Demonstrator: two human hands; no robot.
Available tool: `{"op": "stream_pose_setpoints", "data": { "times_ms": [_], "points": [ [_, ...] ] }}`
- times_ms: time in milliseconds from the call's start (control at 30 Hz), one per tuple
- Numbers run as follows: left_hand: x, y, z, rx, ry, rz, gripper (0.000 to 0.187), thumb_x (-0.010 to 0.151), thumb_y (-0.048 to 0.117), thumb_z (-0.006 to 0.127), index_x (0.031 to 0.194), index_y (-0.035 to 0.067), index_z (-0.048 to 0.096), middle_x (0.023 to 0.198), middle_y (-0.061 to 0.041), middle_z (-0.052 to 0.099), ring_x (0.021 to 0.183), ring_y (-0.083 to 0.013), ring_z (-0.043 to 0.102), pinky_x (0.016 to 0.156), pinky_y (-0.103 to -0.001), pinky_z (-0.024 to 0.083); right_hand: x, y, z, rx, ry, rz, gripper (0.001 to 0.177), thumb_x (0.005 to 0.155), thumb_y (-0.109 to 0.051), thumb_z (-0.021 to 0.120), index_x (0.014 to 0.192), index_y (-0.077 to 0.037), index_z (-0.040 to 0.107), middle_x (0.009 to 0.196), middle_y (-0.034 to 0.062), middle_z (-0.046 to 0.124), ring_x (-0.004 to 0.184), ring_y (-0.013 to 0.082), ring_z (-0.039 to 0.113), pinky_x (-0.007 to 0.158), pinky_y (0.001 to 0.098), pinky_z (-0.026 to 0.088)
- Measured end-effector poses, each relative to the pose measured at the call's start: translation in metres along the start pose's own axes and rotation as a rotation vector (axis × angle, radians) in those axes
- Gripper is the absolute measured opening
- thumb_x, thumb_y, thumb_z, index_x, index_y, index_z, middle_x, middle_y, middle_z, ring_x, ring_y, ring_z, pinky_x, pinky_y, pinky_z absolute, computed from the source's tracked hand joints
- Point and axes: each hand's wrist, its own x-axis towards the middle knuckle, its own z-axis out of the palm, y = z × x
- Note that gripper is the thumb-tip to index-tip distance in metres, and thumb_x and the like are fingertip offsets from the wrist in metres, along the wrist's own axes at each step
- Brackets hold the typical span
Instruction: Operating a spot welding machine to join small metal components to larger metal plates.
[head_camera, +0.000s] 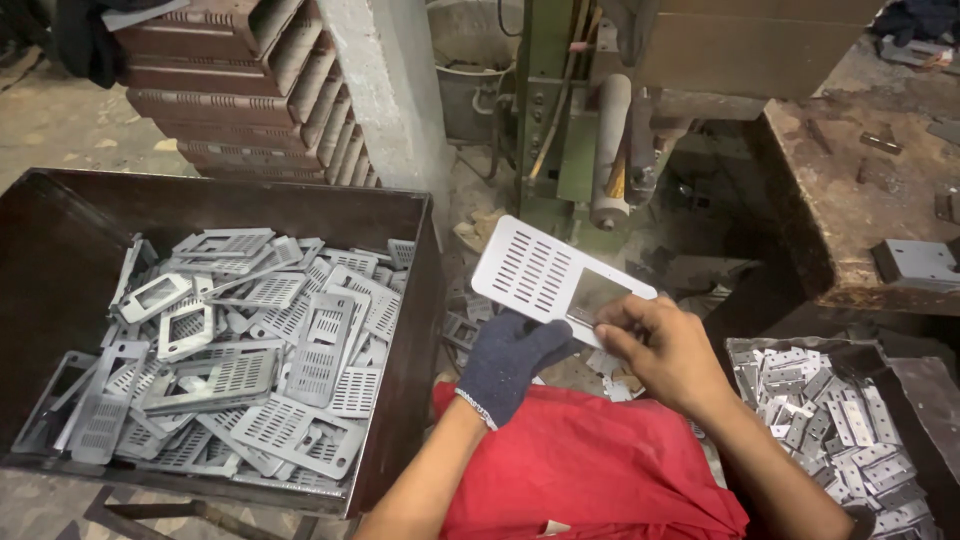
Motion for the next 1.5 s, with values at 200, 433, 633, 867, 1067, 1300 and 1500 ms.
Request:
{"op": "stream_pose_setpoints", "data": {
  "times_ms": [200,433,633,867,1067,1300,1500],
  "points": [
    [-0.001,0.030,0.021,-0.117,0.104,0.018,0.030,0.092,0.004,0.067,0.120,-0.004,0.063,0.113,-0.012,0.070,0.099,-0.0214,0.071,0.089,-0.035,0.063,-0.008,0.000,0.011,0.355,0.268,0.115,0.040,0.088,-0.019,0.076,0.125,-0.011,0.063,0.095,0.0019,0.064,0.076,0.0146,0.063,0.057,0.0311,0.055],
    [0.002,0.030,0.025,-0.235,0.127,0.052,0.027,0.092,0.002,0.067,0.118,-0.003,0.064,0.112,-0.012,0.070,0.098,-0.0235,0.071,0.087,-0.037,0.063,-0.010,0.007,0.010,1.280,0.008,0.480,0.022,0.094,-0.018,0.067,0.114,-0.009,0.067,0.087,0.0000,0.067,0.080,0.0092,0.064,0.061,0.0250,0.051],
    [0.001,0.031,0.022,-0.335,0.108,0.021,0.023,0.095,0.008,0.066,0.113,-0.005,0.065,0.107,-0.016,0.071,0.095,-0.0273,0.073,0.086,-0.041,0.064,-0.005,0.006,-0.008,1.297,-0.012,0.464,0.016,0.095,-0.016,0.069,0.109,-0.009,0.067,0.089,-0.0034,0.069,0.075,0.0053,0.063,0.061,0.0226,0.050],
    [-0.002,0.052,0.039,-0.259,0.102,0.006,0.024,0.096,0.011,0.065,0.112,-0.006,0.066,0.108,-0.017,0.072,0.097,-0.0281,0.073,0.089,-0.040,0.064,-0.003,0.001,-0.024,1.298,0.005,0.471,0.014,0.094,-0.014,0.068,0.107,-0.008,0.068,0.086,-0.0024,0.069,0.072,0.0054,0.064,0.057,0.0205,0.048],
    [0.005,0.056,0.051,-0.246,0.079,0.033,0.023,0.096,0.010,0.065,0.111,-0.007,0.067,0.107,-0.015,0.072,0.094,-0.0259,0.072,0.087,-0.037,0.062,0.001,0.004,-0.039,1.308,0.006,0.415,0.015,0.094,-0.012,0.069,0.108,-0.005,0.069,0.084,-0.0037,0.068,0.069,0.0039,0.061,0.056,0.0192,0.047],
    [0.037,0.072,0.066,-0.023,0.071,0.220,0.023,0.097,0.013,0.070,0.111,-0.006,0.072,0.104,-0.009,0.070,0.091,-0.0151,0.065,0.084,-0.029,0.056,0.024,-0.003,-0.069,1.285,0.062,0.330,0.015,0.096,-0.011,0.068,0.110,-0.004,0.069,0.080,-0.0035,0.064,0.065,0.0037,0.058,0.058,0.0182,0.048],
    [0.117,0.064,0.072,-0.100,0.068,0.225,0.026,0.093,0.017,0.073,0.111,-0.002,0.071,0.102,-0.006,0.073,0.085,-0.0155,0.068,0.073,-0.029,0.058,0.082,0.006,-0.090,1.288,0.133,0.336,0.006,0.097,-0.010,0.067,0.101,-0.005,0.067,0.081,-0.0016,0.064,0.067,0.0054,0.058,0.062,0.0198,0.048]
  ]
}}
